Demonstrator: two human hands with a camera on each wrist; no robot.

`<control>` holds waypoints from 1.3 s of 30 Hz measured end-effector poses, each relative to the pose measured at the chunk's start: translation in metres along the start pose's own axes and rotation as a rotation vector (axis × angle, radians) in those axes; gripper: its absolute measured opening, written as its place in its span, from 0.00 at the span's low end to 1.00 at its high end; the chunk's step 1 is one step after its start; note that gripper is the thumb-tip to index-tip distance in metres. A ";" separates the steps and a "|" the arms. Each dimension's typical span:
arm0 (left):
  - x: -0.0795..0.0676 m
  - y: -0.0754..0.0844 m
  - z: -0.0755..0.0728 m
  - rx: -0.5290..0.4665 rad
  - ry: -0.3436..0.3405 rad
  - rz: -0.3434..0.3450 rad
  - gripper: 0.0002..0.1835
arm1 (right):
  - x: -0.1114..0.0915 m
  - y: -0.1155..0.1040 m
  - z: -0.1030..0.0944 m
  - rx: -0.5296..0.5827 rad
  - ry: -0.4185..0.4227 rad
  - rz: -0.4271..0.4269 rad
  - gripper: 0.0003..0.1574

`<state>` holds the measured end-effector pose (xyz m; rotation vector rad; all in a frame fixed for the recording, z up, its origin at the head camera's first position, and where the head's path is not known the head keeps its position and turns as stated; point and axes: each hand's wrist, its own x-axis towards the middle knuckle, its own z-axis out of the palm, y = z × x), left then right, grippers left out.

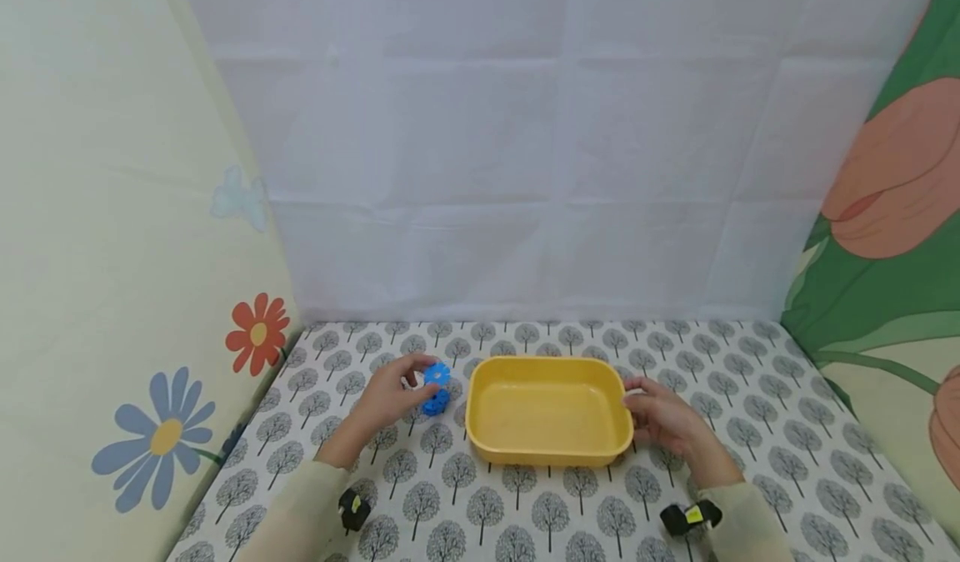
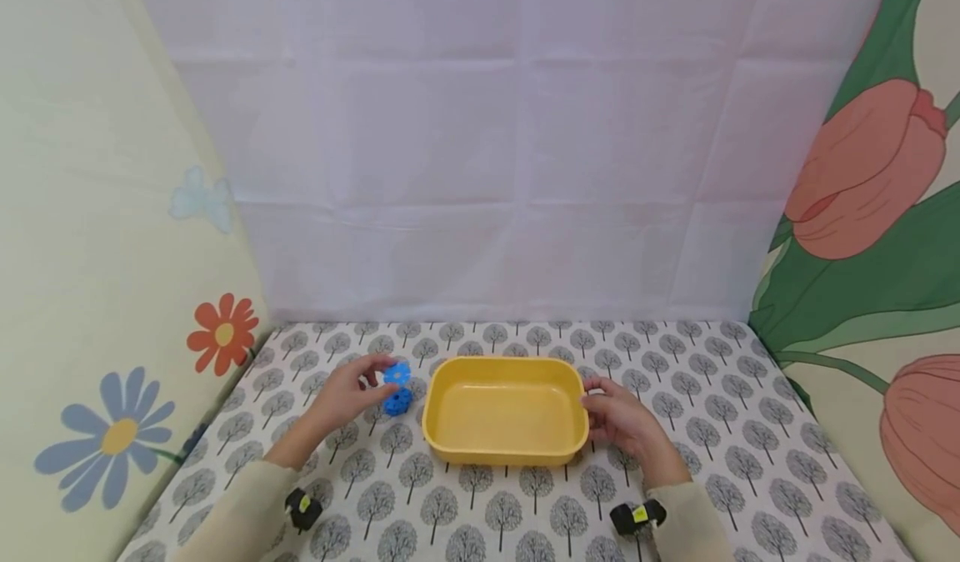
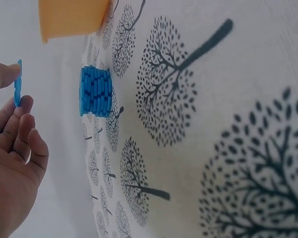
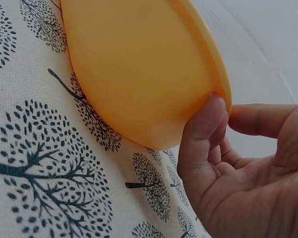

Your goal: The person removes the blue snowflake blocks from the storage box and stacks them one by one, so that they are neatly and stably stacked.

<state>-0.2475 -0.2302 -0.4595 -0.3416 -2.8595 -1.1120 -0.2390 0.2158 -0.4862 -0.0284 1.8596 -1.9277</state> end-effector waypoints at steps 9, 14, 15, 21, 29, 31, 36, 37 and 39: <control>-0.002 -0.010 -0.002 -0.014 0.001 -0.015 0.24 | 0.000 0.001 -0.001 0.011 -0.015 -0.004 0.22; -0.002 -0.017 0.000 -0.011 -0.016 -0.042 0.23 | 0.000 0.000 -0.001 0.005 -0.010 -0.004 0.22; -0.002 -0.019 0.001 -0.013 -0.020 -0.050 0.23 | 0.000 0.000 -0.001 0.003 -0.007 -0.004 0.23; -0.002 -0.025 0.004 -0.031 -0.036 -0.086 0.23 | 0.000 0.000 0.000 -0.004 0.004 0.002 0.23; -0.003 -0.030 0.009 -0.011 -0.041 -0.054 0.21 | 0.000 0.001 -0.001 0.004 -0.015 -0.011 0.23; -0.003 -0.030 0.009 -0.008 -0.044 -0.044 0.21 | 0.000 0.001 -0.001 0.003 -0.020 -0.013 0.23; -0.005 -0.028 0.009 -0.012 -0.057 -0.038 0.20 | 0.000 0.003 -0.002 0.003 -0.032 -0.020 0.23; -0.005 -0.028 0.009 -0.010 -0.057 -0.042 0.20 | 0.000 0.003 -0.003 0.004 -0.034 -0.023 0.23; -0.005 -0.027 0.009 -0.007 -0.059 -0.044 0.20 | -0.001 0.003 -0.003 0.008 -0.039 -0.027 0.23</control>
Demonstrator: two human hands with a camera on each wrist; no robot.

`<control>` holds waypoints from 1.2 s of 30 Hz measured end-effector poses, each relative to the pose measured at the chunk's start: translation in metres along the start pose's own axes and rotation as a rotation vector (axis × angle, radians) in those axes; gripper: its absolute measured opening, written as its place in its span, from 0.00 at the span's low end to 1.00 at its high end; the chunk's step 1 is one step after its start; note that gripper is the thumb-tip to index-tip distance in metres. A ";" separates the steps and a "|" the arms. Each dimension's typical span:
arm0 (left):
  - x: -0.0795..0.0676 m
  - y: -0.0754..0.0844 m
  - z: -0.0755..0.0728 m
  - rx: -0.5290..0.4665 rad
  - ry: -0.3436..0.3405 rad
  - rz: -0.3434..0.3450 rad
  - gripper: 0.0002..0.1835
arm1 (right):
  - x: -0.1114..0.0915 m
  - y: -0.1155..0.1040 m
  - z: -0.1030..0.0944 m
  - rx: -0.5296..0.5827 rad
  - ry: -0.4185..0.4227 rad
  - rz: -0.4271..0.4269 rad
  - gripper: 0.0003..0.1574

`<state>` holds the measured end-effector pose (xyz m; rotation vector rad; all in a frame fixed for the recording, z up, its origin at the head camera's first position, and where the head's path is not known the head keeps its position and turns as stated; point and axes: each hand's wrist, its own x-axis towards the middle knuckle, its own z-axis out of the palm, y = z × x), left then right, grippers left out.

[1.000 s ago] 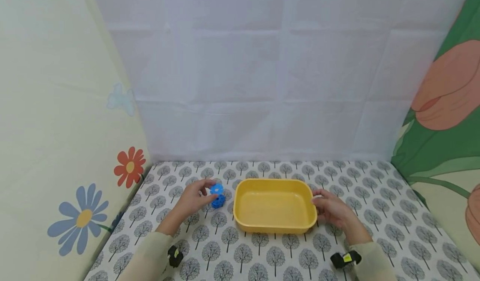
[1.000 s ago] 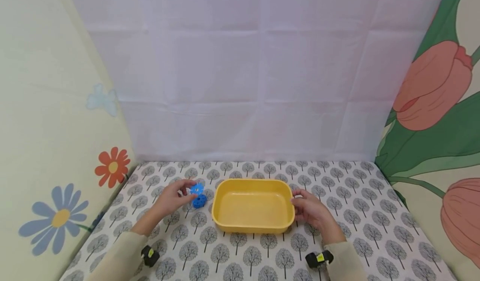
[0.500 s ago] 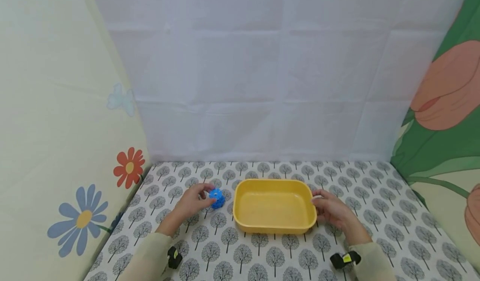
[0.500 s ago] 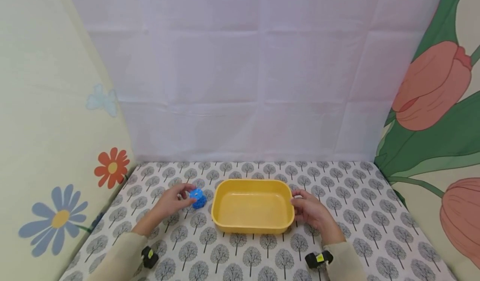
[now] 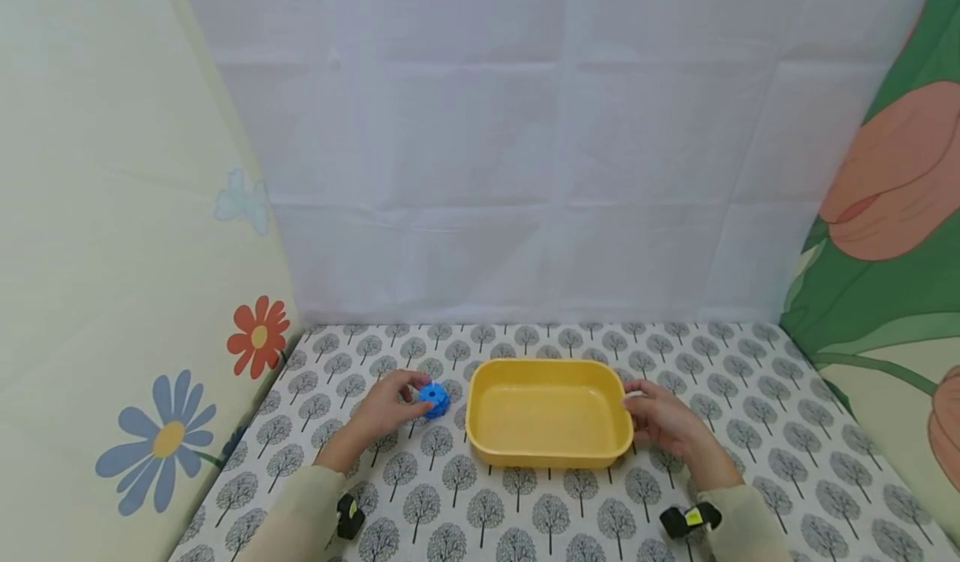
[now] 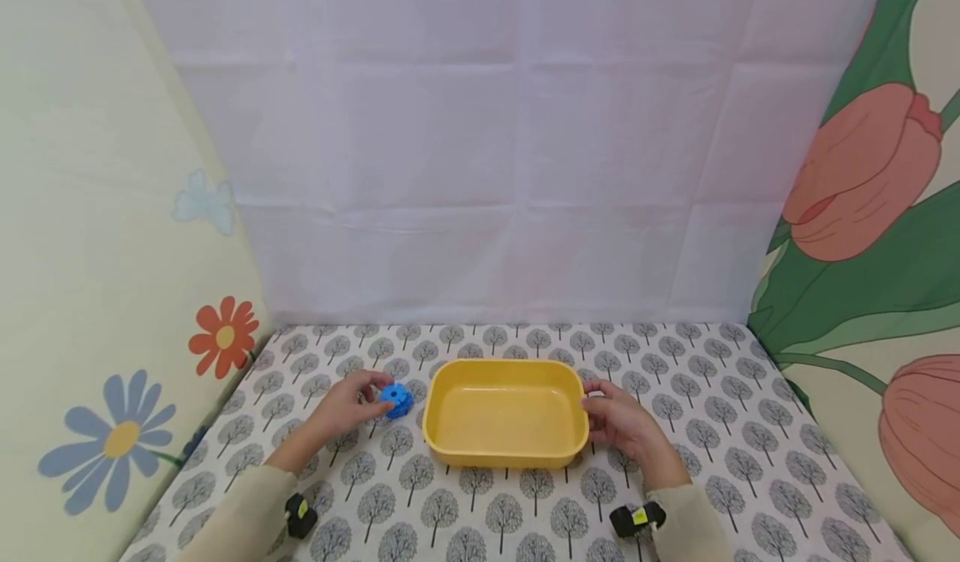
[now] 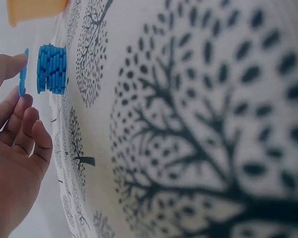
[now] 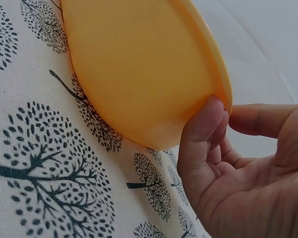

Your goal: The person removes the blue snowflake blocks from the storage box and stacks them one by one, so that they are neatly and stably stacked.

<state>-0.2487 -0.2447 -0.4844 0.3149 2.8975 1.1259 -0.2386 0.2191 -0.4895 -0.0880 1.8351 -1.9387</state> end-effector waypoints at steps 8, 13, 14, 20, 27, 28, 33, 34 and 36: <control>0.000 0.000 0.002 0.007 -0.004 -0.006 0.20 | 0.000 0.001 -0.001 0.007 -0.008 -0.002 0.23; 0.002 -0.003 0.003 0.021 0.000 -0.027 0.20 | -0.001 0.000 0.001 0.019 0.010 0.008 0.23; 0.002 -0.003 0.003 0.020 0.000 -0.031 0.20 | -0.001 -0.001 0.001 0.020 0.014 0.011 0.23; 0.002 -0.003 0.003 0.020 -0.002 -0.035 0.20 | 0.000 -0.002 0.003 0.018 0.032 0.022 0.21; 0.003 -0.004 0.005 0.030 -0.005 -0.060 0.21 | 0.001 -0.002 0.003 0.002 0.040 0.026 0.21; 0.003 -0.004 0.005 0.029 -0.005 -0.062 0.21 | 0.001 -0.003 0.003 0.001 0.040 0.026 0.22; 0.003 -0.005 0.005 0.024 -0.011 -0.061 0.21 | 0.001 -0.003 0.003 -0.001 0.039 0.024 0.21; 0.004 -0.005 0.005 0.023 -0.012 -0.059 0.21 | 0.001 -0.003 0.003 0.000 0.038 0.024 0.21; 0.004 -0.005 0.005 0.025 -0.014 -0.057 0.21 | 0.001 -0.003 0.003 0.000 0.038 0.024 0.21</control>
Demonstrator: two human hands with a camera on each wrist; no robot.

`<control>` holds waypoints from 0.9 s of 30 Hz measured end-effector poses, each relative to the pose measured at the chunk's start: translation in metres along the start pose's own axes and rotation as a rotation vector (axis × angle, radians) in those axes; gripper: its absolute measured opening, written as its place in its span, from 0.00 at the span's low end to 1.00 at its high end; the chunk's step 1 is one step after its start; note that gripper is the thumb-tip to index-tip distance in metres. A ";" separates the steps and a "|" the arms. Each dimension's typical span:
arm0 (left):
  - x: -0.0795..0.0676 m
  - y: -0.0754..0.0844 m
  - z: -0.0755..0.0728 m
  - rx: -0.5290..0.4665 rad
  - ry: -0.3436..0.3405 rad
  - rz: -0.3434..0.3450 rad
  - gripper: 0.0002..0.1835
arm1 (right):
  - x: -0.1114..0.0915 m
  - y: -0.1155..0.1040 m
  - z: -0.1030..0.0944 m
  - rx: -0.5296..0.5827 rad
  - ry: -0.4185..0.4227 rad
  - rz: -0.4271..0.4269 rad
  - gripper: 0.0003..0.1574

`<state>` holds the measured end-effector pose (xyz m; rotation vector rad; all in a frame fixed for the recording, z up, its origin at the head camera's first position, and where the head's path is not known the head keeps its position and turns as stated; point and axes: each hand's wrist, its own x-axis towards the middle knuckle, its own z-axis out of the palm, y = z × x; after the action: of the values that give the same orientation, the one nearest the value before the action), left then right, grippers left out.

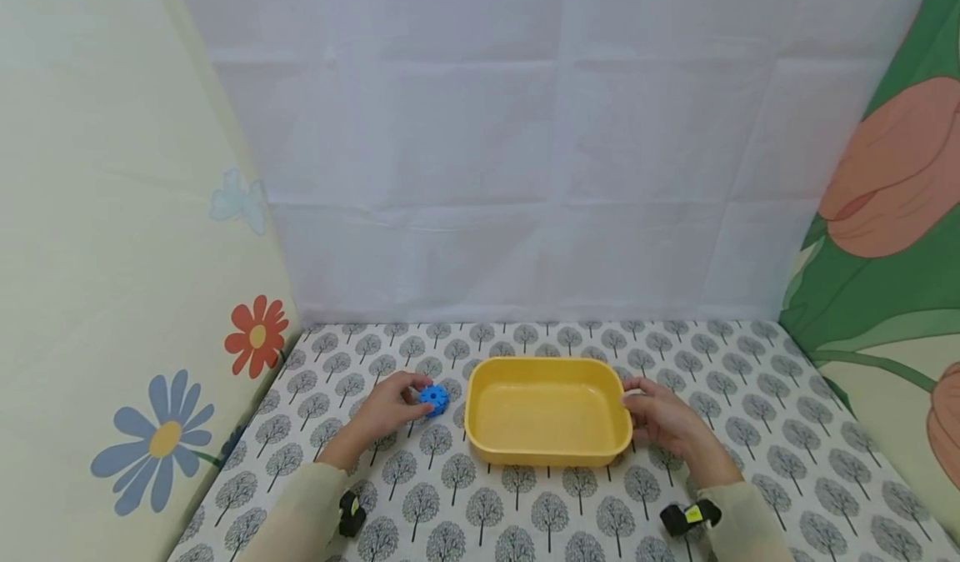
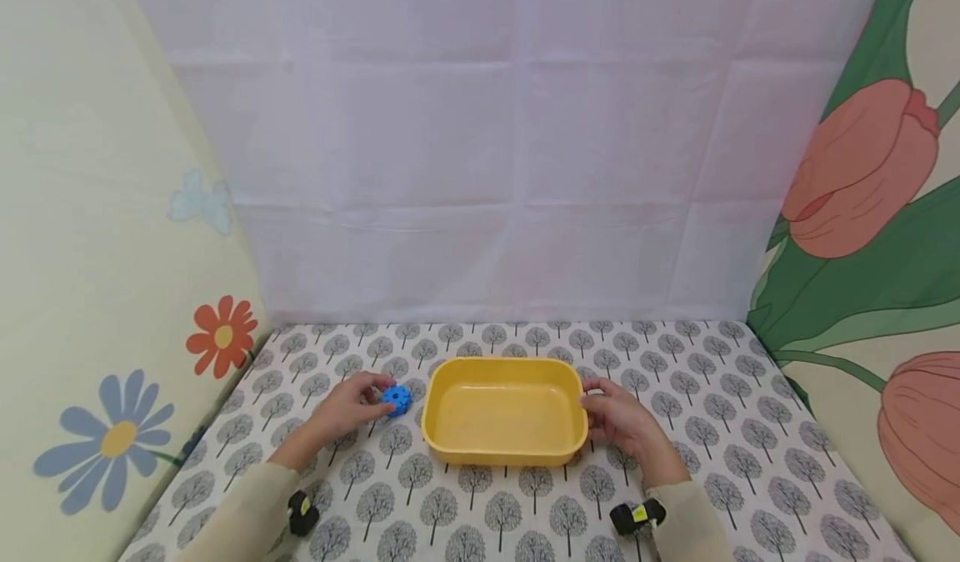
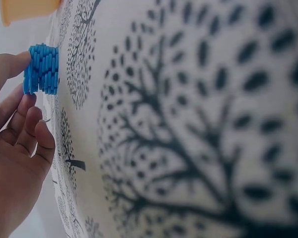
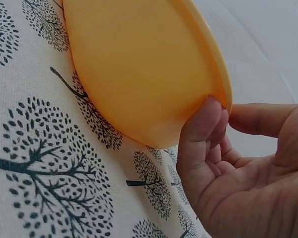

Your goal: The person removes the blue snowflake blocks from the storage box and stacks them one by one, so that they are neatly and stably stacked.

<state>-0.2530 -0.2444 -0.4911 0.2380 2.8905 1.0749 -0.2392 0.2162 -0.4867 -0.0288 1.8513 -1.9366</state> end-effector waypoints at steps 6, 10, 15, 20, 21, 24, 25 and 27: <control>0.000 0.001 0.000 0.009 -0.003 -0.006 0.21 | 0.000 0.001 -0.001 0.001 -0.004 -0.003 0.21; 0.000 0.001 0.000 0.006 -0.010 -0.010 0.22 | 0.000 0.001 -0.001 -0.002 -0.002 -0.005 0.22; -0.001 -0.003 -0.001 0.005 -0.012 -0.016 0.24 | 0.000 0.003 0.000 -0.001 0.004 -0.003 0.22; -0.004 -0.009 -0.009 0.013 -0.009 0.017 0.24 | 0.000 0.003 0.000 -0.022 0.009 0.002 0.23; -0.005 -0.010 -0.011 0.012 -0.008 0.026 0.23 | 0.000 0.003 0.000 -0.036 0.011 0.005 0.24; -0.006 -0.012 -0.019 0.025 -0.014 0.056 0.22 | 0.000 0.002 -0.001 -0.087 0.055 0.032 0.25; -0.006 -0.012 -0.021 0.036 -0.015 0.059 0.22 | 0.000 0.001 -0.002 -0.114 0.075 0.042 0.25; -0.006 -0.014 -0.026 0.064 -0.020 0.074 0.21 | -0.001 -0.001 -0.004 -0.169 0.133 0.059 0.26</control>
<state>-0.2513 -0.2724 -0.4808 0.3595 2.9229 0.9851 -0.2400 0.2202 -0.4858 0.1023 2.0742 -1.7766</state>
